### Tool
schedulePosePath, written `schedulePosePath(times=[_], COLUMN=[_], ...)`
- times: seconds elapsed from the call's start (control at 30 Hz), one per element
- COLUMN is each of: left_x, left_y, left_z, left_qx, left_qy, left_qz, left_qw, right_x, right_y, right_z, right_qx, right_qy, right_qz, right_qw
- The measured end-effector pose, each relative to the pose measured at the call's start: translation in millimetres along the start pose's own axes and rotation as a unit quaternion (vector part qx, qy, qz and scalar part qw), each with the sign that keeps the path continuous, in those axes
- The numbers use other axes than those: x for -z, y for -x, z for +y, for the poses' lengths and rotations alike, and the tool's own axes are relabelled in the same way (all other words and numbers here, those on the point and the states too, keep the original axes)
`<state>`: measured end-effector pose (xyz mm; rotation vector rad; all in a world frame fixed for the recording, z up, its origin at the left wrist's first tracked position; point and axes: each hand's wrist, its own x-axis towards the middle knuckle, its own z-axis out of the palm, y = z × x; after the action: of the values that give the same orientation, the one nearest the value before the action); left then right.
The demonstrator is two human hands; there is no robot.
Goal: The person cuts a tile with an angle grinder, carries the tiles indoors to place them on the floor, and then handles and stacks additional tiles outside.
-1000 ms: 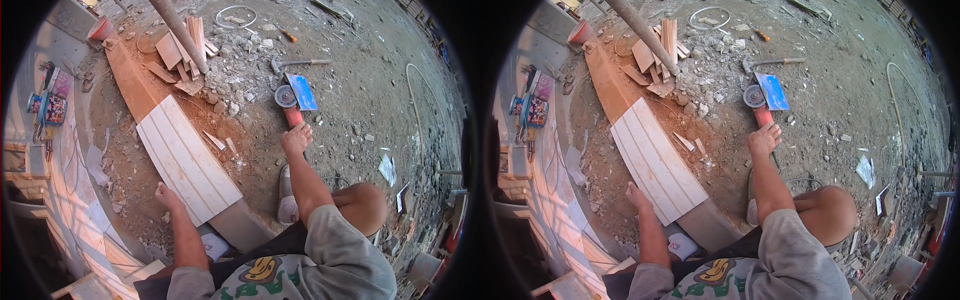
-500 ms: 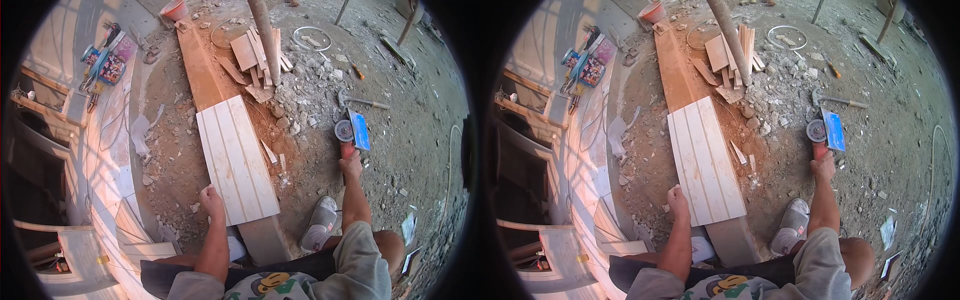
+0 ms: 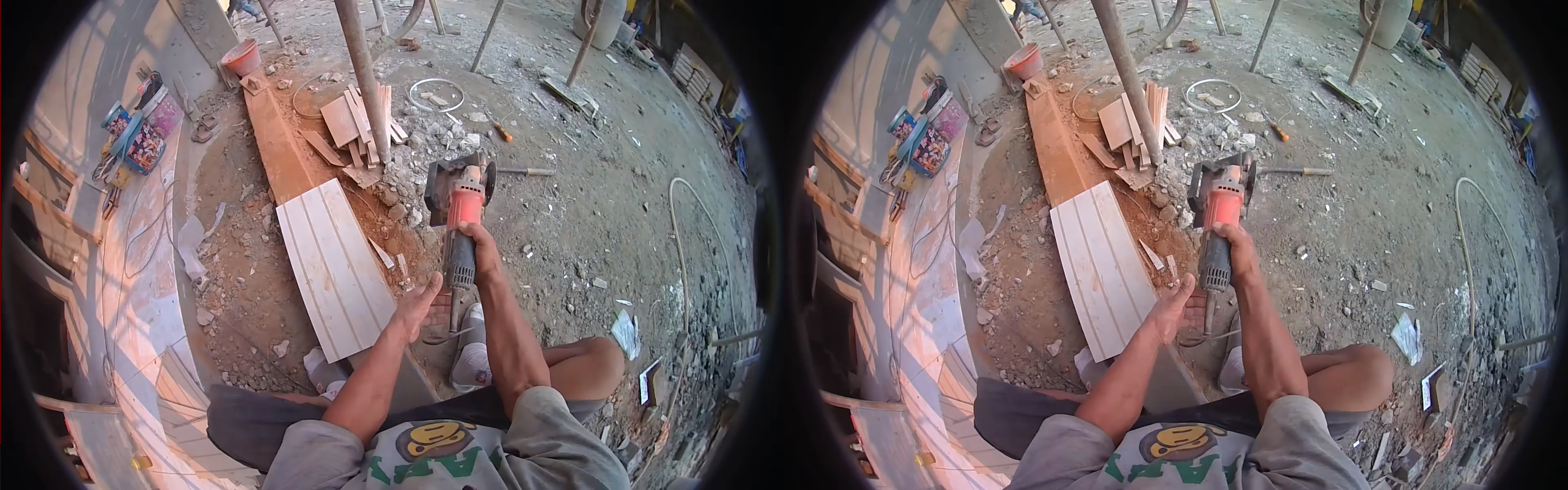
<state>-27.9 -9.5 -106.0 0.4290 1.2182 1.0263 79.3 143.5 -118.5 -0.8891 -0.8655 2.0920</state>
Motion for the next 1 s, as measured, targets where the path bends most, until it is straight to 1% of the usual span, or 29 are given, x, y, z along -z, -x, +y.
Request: schedulePosePath(times=[0.03,0.07,0.13,0.2,0.23,0.27,0.3,0.33,0.37,0.4,0.47,0.5,0.57,0.63,0.7,0.73,0.8,0.87,0.9,0.97,1.0], left_x=[-1.9,-0.2,9.2,17.4,20.3,25.1,33.5,42.8,50.7,56.9,67.3,71.1,77.4,91.1,114.3,131.5,178.4,233.8,253.6,285.0,291.0], left_y=[6.2,12.6,32.3,48.2,49.8,50.2,49.4,47.3,45.2,40.5,32.1,30.6,22.6,7.3,-1.5,-7.6,-21.8,-29.6,-36.9,-48.4,-53.7], left_z=[4.1,7.9,18.1,20.1,14.9,10.1,4.8,-2.5,-10.8,-15.1,-20.5,-16.2,-14.9,-2.8,4.3,6.0,5.9,9.5,7.8,5.7,4.5], left_qx=[0.003,-0.003,-0.062,-0.058,-0.122,-0.185,-0.188,-0.211,-0.231,-0.233,-0.228,-0.219,-0.222,-0.232,-0.178,-0.175,-0.255,-0.203,-0.198,-0.158,-0.15], left_qy=[0.032,0.031,-0.003,-0.02,-0.028,-0.038,-0.04,-0.08,-0.12,-0.123,-0.082,-0.098,-0.118,-0.143,-0.305,-0.309,-0.26,-0.264,-0.272,-0.303,-0.314], left_qz=[-0.046,-0.044,-0.06,-0.025,0.015,0.052,0.057,0.097,0.136,0.134,0.164,0.184,0.202,0.214,0.257,0.255,0.394,0.472,0.47,0.534,0.531], left_qw=[0.998,0.999,0.996,0.998,0.992,0.981,0.98,0.969,0.956,0.955,0.956,0.953,0.947,0.938,0.9,0.899,0.844,0.816,0.816,0.773,0.773], right_x=[-4.3,-21.5,-48.3,-69.6,-79.8,-89.4,-97.6,-105.5,-110.6,-119.9,-135.5,-129.1,-131.1,-140.4,-145.2,-148.5,-154.9,-156.8,-157.4,-161.6,-163.0], right_y=[-4.2,6.2,21.5,25.7,24.3,21.8,18.7,17.7,14.7,14.6,13.6,-12.9,-31.2,-52.8,-73.2,-84.5,-110.8,-144.4,-159.3,-185.3,-198.2], right_z=[17.0,20.7,24.6,35.0,38.3,43.2,49.0,51.8,51.7,48.0,45.2,69.7,80.7,71.6,63.2,62.7,64.3,78.1,86.5,93.3,97.4], right_qx=[0.012,0.006,-0.046,-0.077,-0.098,-0.099,-0.052,-0.004,-0.012,-0.009,0.001,-0.021,-0.017,-0.005,0.002,0.0,0.005,0.007,0.009,-0.006,-0.014], right_qy=[-0.032,-0.048,-0.067,-0.07,-0.068,-0.069,0.037,0.142,0.235,0.234,0.352,0.401,0.399,0.396,0.431,0.427,0.499,0.492,0.492,0.486,0.489], right_qz=[-0.028,-0.05,-0.118,-0.13,-0.132,-0.14,-0.119,-0.095,-0.087,-0.087,-0.054,-0.016,-0.012,-0.005,-0.041,-0.039,-0.035,-0.037,-0.041,-0.042,-0.046], right_qw=[0.999,0.998,0.99,0.986,0.984,0.983,0.991,0.985,0.968,0.968,0.934,0.916,0.917,0.918,0.901,0.904,0.866,0.87,0.87,0.873,0.871])
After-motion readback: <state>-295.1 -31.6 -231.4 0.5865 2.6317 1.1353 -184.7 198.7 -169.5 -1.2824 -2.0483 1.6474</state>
